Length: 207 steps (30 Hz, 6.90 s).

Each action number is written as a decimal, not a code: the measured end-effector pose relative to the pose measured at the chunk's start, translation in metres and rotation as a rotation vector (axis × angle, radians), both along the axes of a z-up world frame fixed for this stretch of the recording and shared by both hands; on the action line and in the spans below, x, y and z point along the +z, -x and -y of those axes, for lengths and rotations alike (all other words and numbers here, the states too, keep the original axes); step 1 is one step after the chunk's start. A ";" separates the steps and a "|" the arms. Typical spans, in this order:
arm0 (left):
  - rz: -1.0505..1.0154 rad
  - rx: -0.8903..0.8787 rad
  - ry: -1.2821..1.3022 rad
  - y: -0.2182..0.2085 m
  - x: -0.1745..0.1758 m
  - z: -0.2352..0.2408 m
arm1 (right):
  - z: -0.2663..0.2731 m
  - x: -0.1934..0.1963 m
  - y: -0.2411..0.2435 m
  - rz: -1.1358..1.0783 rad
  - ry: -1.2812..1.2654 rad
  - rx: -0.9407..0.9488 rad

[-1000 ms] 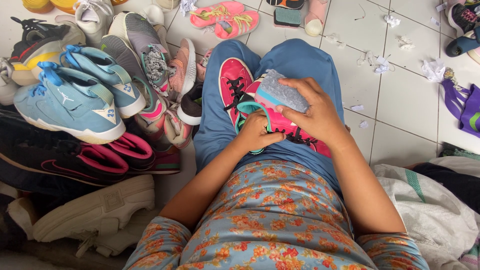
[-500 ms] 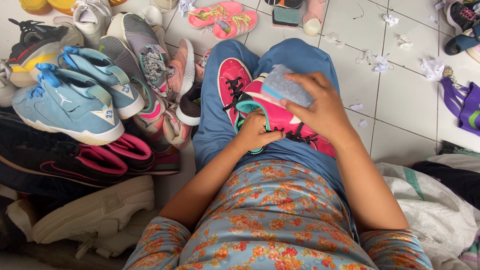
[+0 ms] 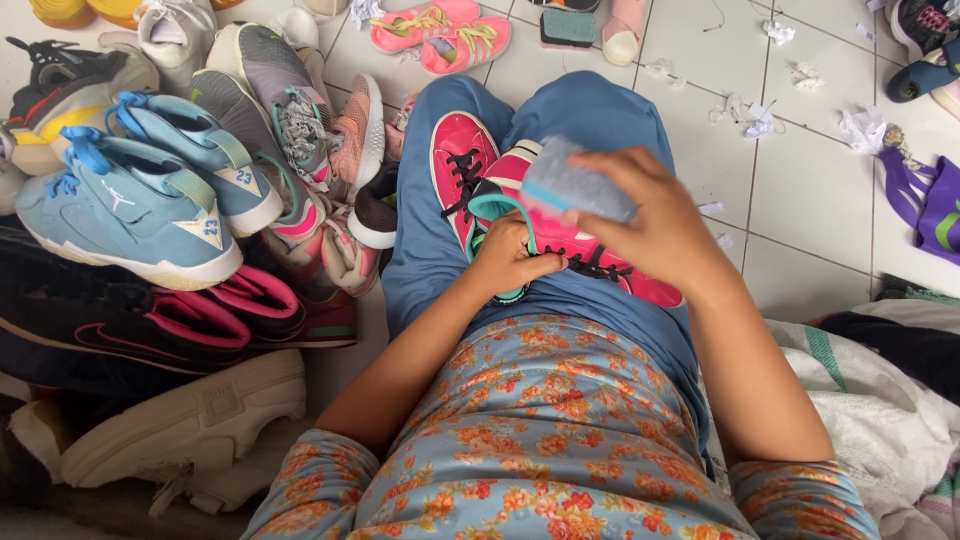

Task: The person sits on a tiled floor surrounded by many shoes and scrubs a pink high-top sneaker with a blue and pink sponge. They hold the shoe in their left hand and rub the upper and toe areas with the sponge in their right hand, occasionally repositioning the shoe to access different sides.

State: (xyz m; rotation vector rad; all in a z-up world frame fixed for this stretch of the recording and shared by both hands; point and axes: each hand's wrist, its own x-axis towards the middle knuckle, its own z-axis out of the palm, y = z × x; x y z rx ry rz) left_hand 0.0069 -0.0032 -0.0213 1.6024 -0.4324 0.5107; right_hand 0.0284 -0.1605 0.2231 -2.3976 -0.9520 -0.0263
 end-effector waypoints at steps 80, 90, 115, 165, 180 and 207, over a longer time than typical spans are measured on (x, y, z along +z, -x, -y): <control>-0.032 0.047 -0.340 -0.013 0.052 0.053 | 0.062 -0.014 -0.005 0.198 -0.074 0.174; -0.153 -0.040 0.086 -0.008 0.078 0.047 | 0.062 -0.024 0.013 0.406 -0.127 -0.071; -0.286 0.026 0.179 -0.006 0.086 0.059 | 0.098 -0.044 0.007 0.500 -0.252 -0.231; -0.416 -0.038 1.138 -0.018 0.097 0.063 | 0.084 -0.119 -0.004 0.585 -0.447 -0.289; -0.556 0.010 1.154 -0.002 0.129 0.068 | 0.097 -0.083 0.012 0.511 -0.486 -0.438; -0.117 -0.073 -0.122 0.005 0.093 0.055 | 0.088 -0.027 0.012 0.334 -0.093 -0.023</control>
